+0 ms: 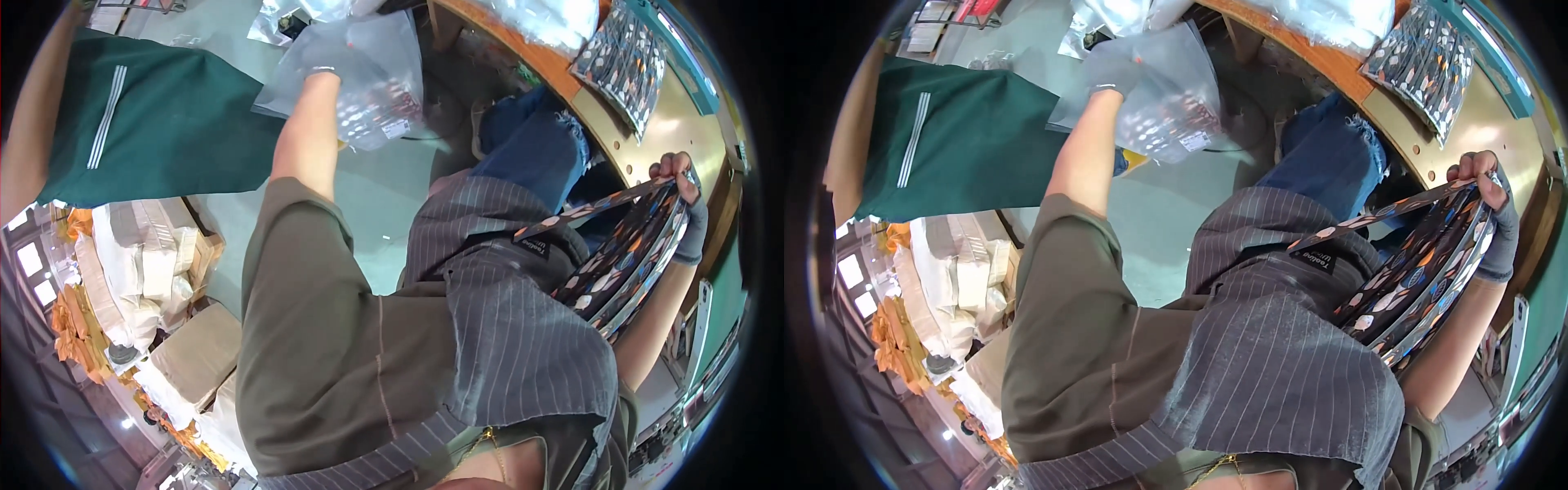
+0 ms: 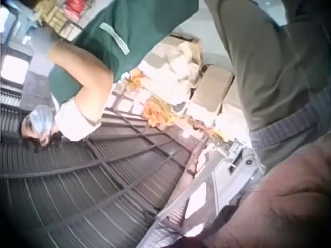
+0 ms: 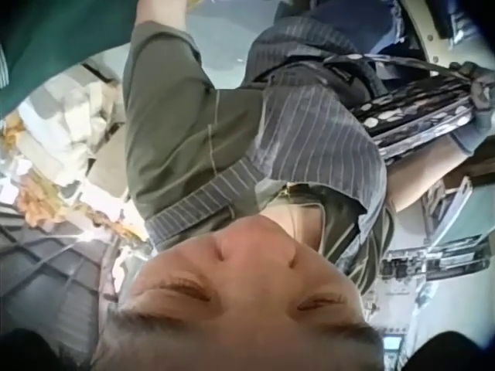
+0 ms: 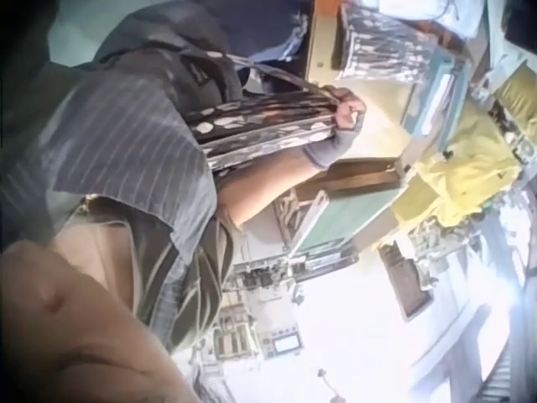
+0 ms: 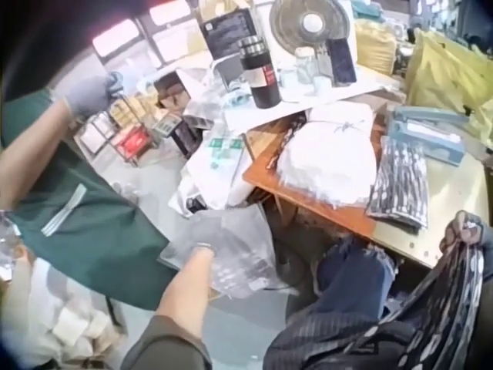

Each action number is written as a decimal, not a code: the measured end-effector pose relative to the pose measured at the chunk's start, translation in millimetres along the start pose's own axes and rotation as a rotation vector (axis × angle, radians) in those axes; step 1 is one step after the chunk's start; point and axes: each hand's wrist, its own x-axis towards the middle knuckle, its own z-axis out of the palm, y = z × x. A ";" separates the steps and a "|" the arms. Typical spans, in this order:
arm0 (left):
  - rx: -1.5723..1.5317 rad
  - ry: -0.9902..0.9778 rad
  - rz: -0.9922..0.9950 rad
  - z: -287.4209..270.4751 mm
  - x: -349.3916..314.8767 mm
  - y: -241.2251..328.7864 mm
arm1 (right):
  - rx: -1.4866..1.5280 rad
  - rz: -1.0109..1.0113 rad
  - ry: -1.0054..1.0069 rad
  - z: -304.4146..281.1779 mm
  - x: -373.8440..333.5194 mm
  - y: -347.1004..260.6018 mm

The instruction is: Packaging sets of small metal parts into plastic bags and sealing them.

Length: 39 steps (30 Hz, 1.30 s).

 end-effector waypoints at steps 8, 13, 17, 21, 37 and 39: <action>0.040 -0.036 0.011 28.1 10.9 -55.3 | -0.033 -0.024 0.059 5.9 -5.0 9.7; 0.040 -0.155 -0.114 23.6 11.2 -60.9 | -0.013 -0.043 0.070 11.7 -13.0 13.4; 0.054 -0.158 -0.107 25.5 12.7 -56.7 | -0.057 -0.110 0.024 5.1 -16.7 16.0; 0.016 -0.051 -0.065 21.3 3.2 -49.5 | -0.059 -0.116 0.102 20.1 -26.0 17.0; 0.251 0.060 0.130 55.5 19.6 -43.2 | -0.125 -0.136 -0.001 9.8 -28.6 18.9; 0.111 0.009 0.064 67.1 19.9 -43.9 | -0.121 -0.131 -0.002 6.9 -31.0 18.4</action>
